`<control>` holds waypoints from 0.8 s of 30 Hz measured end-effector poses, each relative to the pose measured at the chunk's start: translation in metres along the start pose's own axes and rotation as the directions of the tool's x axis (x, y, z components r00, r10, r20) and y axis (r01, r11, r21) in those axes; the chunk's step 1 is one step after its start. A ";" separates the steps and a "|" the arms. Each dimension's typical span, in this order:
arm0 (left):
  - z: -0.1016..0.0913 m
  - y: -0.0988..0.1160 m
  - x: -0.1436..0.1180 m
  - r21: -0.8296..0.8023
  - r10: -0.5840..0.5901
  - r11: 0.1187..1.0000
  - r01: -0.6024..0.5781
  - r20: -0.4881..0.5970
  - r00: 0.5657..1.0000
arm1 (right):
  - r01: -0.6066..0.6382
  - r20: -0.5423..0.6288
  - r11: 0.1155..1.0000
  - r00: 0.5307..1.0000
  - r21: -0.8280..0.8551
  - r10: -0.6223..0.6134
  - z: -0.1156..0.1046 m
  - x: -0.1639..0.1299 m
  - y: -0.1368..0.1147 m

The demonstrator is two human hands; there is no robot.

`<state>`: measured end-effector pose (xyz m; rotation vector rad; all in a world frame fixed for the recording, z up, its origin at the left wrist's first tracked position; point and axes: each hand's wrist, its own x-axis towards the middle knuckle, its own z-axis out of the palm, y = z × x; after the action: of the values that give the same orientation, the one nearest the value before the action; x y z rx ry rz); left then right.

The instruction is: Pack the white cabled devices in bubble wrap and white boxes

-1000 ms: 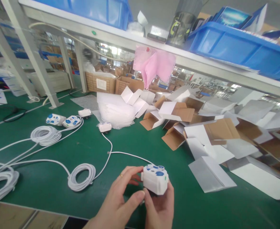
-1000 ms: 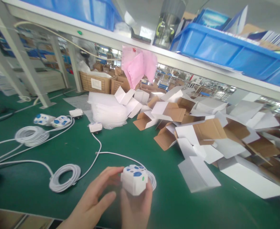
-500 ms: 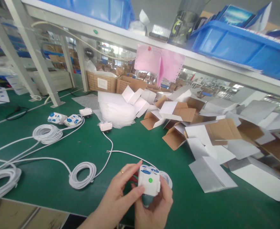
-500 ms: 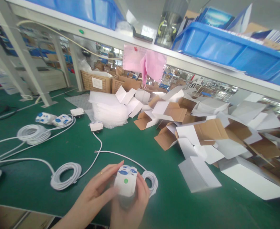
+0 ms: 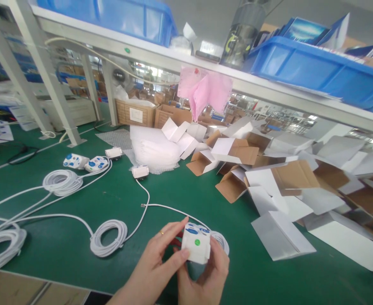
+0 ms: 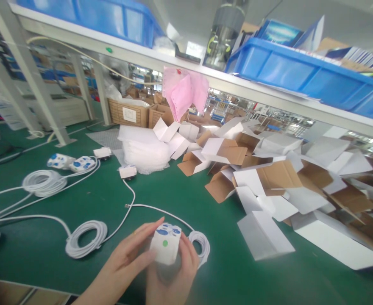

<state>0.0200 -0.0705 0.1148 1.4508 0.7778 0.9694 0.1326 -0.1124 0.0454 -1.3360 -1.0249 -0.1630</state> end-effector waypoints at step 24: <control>-0.079 0.018 0.123 0.734 0.148 0.677 -0.048 -0.072 0.986 | -0.333 0.393 0.942 0.870 0.028 0.296 -0.047 0.066 0.073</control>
<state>0.0019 0.0721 0.1481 2.1595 1.2930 0.8658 0.2410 -0.1017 0.0429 -1.4598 -1.1045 0.4083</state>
